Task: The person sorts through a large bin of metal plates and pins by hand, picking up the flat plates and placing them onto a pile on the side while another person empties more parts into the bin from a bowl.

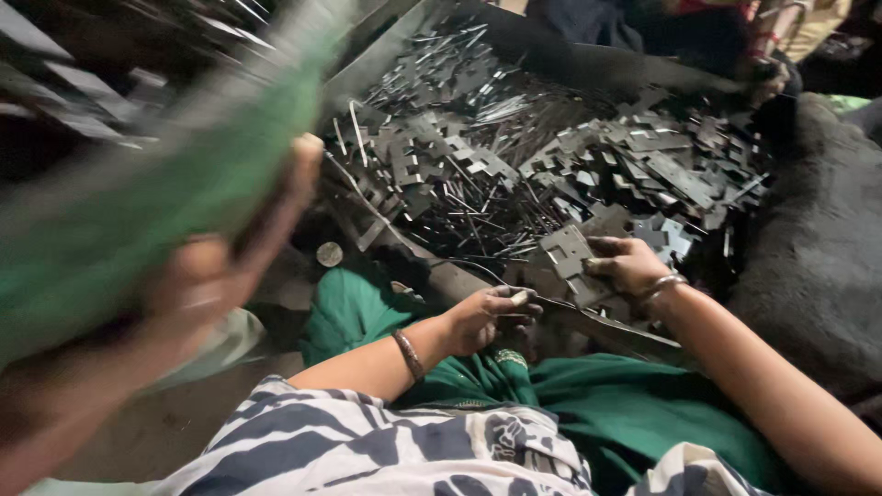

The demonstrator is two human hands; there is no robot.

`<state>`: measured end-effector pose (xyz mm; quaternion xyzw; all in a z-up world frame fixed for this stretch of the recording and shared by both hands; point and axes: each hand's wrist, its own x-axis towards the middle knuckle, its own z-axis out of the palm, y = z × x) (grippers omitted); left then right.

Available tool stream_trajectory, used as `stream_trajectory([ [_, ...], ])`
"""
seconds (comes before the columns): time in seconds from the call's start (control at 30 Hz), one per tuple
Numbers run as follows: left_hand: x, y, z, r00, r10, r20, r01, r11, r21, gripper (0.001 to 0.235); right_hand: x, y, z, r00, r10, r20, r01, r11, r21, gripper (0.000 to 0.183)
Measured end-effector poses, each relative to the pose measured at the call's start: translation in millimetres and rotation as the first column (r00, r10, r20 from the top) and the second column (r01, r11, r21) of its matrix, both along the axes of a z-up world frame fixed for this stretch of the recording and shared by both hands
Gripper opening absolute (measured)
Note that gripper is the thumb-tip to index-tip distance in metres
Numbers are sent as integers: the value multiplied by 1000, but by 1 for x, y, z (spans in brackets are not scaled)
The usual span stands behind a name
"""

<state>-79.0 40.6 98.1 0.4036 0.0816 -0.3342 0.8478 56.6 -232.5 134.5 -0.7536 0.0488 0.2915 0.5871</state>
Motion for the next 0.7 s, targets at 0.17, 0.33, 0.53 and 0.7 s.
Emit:
stream_trajectory([
  [0.17,-4,-1,-7,999,-21,43,23,999,-49,32,-2,0,2,999,-6,33,6,1000,-1,53],
  [0.33,-4,-1,-9,996,-10,87,19,996,-92,29,-4,1,4,997,14,72,-7,995,-101,56],
  [0.53,0,-3,-7,1000,21,21,-19,997,-76,28,4,2,-12,999,-24,27,25,999,-23,57],
  [0.7,2,-5,-16,997,9,76,-5,998,-62,30,5,-1,-17,998,-2,62,6,998,-63,55],
])
